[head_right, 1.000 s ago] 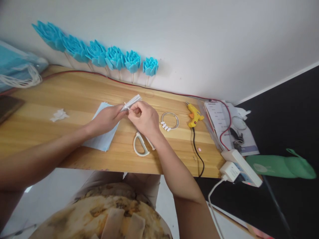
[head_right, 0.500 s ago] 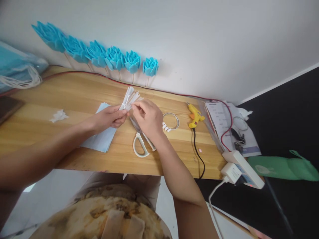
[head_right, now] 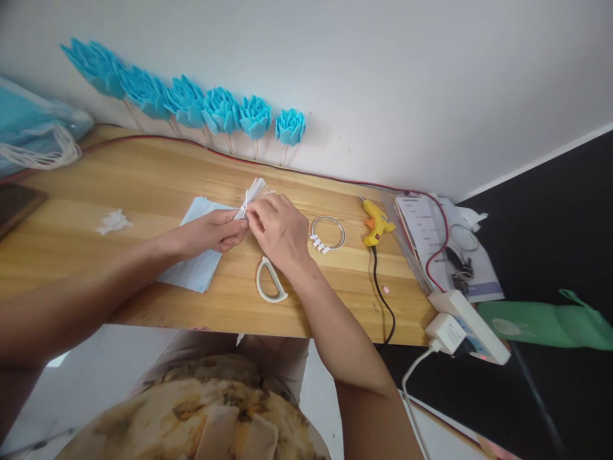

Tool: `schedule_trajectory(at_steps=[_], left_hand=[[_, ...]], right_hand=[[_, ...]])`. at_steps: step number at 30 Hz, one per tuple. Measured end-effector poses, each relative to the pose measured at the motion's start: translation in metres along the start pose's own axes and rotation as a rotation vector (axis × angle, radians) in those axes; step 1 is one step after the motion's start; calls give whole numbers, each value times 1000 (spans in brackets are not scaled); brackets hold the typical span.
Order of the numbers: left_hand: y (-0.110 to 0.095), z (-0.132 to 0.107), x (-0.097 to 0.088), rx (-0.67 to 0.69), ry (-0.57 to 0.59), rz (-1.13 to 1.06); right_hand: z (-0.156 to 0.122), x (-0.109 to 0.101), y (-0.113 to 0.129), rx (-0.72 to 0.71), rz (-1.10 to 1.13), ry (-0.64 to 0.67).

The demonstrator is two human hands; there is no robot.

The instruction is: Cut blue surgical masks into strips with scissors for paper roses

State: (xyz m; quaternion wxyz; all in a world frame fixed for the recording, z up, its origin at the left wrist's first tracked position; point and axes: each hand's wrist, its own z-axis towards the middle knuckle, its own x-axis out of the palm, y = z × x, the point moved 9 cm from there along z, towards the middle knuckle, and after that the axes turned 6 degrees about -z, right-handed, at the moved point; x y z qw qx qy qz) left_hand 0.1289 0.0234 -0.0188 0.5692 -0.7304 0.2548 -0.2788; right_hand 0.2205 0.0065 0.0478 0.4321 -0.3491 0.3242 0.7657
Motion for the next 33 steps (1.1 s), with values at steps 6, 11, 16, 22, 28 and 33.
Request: schedule_trajectory(at_steps=[6, 11, 16, 22, 28, 33], left_hand=[[-3, -2, 0, 21, -1, -26], [-1, 0, -2, 26, -10, -116], [2, -1, 1, -25, 33, -221], [3, 0, -1, -22, 21, -218], [6, 1, -6, -43, -53, -102], [-3, 0, -6, 14, -105, 93]], right_hand=[[1, -2, -6, 70, 75, -54], [2, 2, -10, 123, 164, -8], [2, 1, -11, 129, 220, -11], [3, 2, -22, 209, 221, 8], [2, 4, -28, 244, 393, 55], [1, 7, -26, 288, 375, 47]])
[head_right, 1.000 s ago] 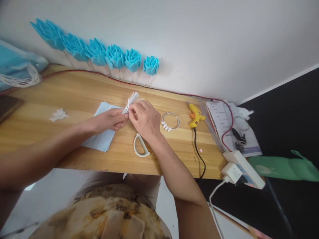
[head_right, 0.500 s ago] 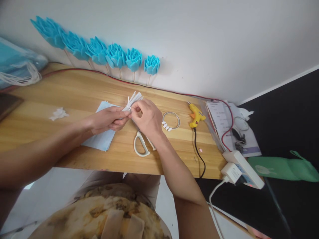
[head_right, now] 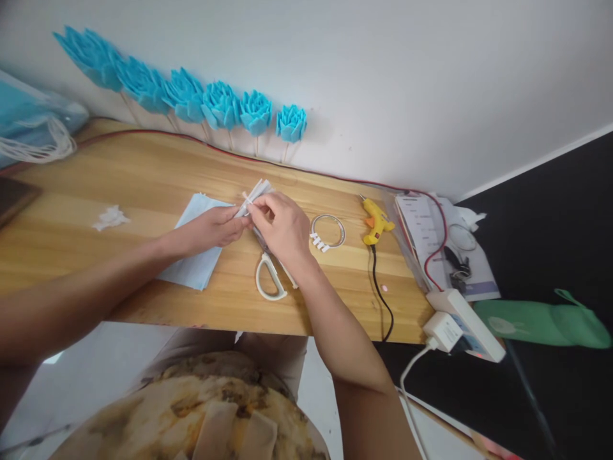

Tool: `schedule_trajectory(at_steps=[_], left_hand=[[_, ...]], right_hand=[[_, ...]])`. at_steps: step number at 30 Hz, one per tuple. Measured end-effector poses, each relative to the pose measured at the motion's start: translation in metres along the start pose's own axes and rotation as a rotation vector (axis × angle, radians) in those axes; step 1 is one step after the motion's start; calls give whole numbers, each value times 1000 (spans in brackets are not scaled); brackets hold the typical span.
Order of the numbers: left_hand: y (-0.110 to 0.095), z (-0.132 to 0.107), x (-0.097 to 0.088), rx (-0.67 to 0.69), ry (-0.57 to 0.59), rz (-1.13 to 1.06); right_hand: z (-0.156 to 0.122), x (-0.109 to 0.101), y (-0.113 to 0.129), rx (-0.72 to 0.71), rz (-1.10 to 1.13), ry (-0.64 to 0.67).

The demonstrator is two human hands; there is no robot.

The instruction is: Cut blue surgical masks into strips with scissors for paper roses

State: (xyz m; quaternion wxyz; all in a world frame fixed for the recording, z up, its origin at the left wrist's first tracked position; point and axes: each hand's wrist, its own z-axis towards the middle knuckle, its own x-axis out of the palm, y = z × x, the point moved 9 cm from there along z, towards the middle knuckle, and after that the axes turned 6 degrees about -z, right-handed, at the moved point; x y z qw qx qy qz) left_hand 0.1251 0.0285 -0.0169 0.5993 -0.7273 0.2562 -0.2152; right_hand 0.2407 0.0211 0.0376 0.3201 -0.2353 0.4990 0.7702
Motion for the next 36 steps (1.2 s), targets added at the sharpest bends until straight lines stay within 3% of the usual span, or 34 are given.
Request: schedule_trajectory(at_steps=[3, 7, 18, 36], left_hand=[[0, 1, -2, 15, -28, 31], [4, 4, -7, 37, -35, -110], [4, 6, -6, 98, 43, -354], [-2, 6, -3, 118, 102, -544]], right_hand=[[0, 4, -7, 75, 136, 15], [1, 6, -16, 151, 309, 7], [0, 16, -30, 316, 608, 25], [-4, 23, -40, 463, 784, 30]])
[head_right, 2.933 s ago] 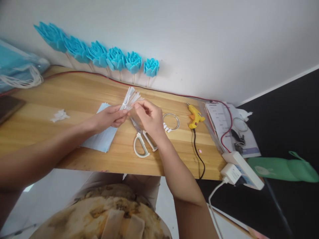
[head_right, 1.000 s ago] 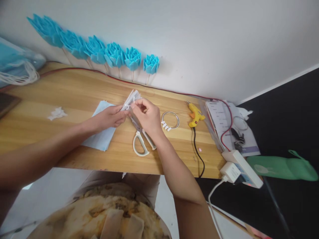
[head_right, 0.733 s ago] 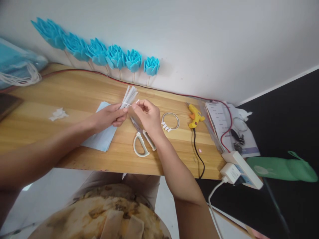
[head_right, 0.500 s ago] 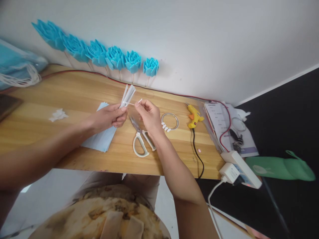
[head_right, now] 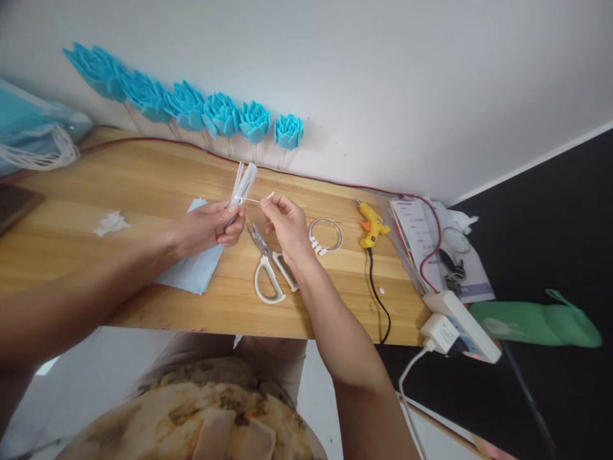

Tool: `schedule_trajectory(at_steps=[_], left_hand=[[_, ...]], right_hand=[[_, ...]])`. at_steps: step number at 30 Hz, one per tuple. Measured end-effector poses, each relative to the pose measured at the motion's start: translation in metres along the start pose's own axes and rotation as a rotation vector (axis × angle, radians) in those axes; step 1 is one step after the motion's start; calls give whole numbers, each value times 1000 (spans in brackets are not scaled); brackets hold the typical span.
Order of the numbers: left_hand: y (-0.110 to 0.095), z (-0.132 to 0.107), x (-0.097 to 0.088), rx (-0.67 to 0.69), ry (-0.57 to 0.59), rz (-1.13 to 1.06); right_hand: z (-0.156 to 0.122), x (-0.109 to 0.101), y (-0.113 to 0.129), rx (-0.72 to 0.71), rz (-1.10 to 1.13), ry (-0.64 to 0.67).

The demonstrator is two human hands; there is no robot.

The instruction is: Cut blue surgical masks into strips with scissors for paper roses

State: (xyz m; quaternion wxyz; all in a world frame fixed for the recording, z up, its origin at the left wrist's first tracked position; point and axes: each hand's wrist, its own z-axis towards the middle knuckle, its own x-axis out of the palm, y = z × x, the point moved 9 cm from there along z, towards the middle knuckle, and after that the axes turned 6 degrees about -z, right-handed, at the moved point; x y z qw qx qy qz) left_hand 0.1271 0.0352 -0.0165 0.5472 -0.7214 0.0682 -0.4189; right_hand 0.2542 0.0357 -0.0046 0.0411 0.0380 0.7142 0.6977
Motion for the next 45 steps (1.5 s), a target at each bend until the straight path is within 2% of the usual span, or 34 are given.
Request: schedule_trajectory(at_steps=[6, 14, 21, 26, 31, 38, 45], left_hand=[[1, -1, 1, -63, 28, -11], [-4, -3, 6, -17, 28, -37], [-2, -3, 7, -15, 44, -12], [14, -7, 20, -121, 159, -11], [28, -13, 32, -253, 237, -118], [27, -15, 35, -298, 253, -186], [28, -13, 31, -261, 203, -134]], right_hand=[[1, 0, 0, -1, 20, -7], [-2, 3, -3, 31, -3, -13], [-3, 11, -13, 109, 28, 50], [-3, 21, -22, 169, 103, 151], [-8, 39, -25, 195, 293, 259], [-12, 40, -25, 240, 553, 170], [-18, 39, -23, 300, 561, 104]])
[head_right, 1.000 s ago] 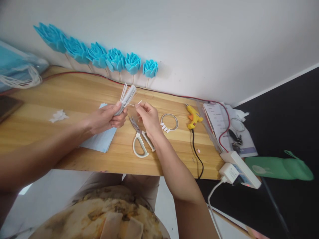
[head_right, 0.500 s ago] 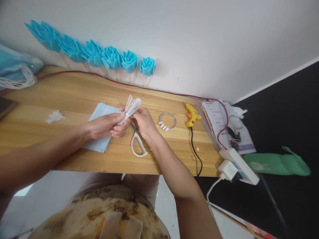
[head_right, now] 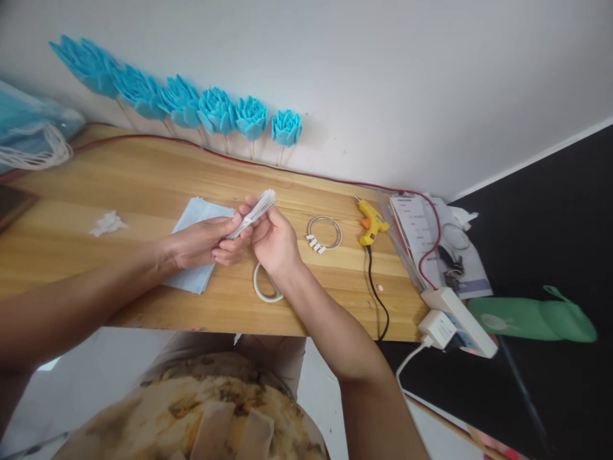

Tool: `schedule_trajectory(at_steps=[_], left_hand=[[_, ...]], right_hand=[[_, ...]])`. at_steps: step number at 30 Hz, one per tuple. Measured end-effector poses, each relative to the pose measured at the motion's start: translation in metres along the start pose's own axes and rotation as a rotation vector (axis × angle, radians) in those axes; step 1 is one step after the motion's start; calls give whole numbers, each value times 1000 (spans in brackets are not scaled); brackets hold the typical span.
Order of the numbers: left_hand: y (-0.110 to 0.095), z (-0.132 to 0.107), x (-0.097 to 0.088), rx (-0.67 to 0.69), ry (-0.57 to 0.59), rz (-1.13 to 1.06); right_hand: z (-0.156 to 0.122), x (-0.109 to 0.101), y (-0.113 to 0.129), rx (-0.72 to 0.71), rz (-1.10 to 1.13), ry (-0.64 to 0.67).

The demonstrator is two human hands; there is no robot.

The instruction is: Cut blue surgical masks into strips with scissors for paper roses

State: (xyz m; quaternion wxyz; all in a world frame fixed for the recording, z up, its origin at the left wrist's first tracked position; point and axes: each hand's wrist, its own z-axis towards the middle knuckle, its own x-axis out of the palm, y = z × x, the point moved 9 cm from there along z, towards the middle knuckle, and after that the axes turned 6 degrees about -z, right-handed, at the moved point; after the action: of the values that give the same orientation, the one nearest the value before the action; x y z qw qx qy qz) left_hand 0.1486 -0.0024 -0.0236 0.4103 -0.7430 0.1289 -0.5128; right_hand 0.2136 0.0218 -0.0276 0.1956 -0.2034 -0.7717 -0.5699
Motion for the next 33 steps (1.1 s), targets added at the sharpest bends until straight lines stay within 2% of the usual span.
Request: schedule_trajectory(at_steps=[4, 8, 14, 21, 23, 28, 33], left_hand=[[6, 2, -3, 4, -36, 119], [6, 4, -4, 40, -65, 290], [2, 4, -3, 51, -74, 401], [-8, -1, -6, 75, -169, 797], [-9, -1, -6, 86, -165, 827], [-7, 2, -1, 97, -59, 777], [-8, 1, -3, 73, -77, 867]], right_hand=[[-3, -2, 4, -3, 80, -57], [-5, 0, 7, -11, 92, -43], [-3, -3, 4, 38, 87, -40], [-4, -1, 13, -81, 52, -82], [-3, -1, 15, -97, 11, -84], [-2, -7, 20, -110, -57, -128], [-1, -9, 18, -99, 11, -136]])
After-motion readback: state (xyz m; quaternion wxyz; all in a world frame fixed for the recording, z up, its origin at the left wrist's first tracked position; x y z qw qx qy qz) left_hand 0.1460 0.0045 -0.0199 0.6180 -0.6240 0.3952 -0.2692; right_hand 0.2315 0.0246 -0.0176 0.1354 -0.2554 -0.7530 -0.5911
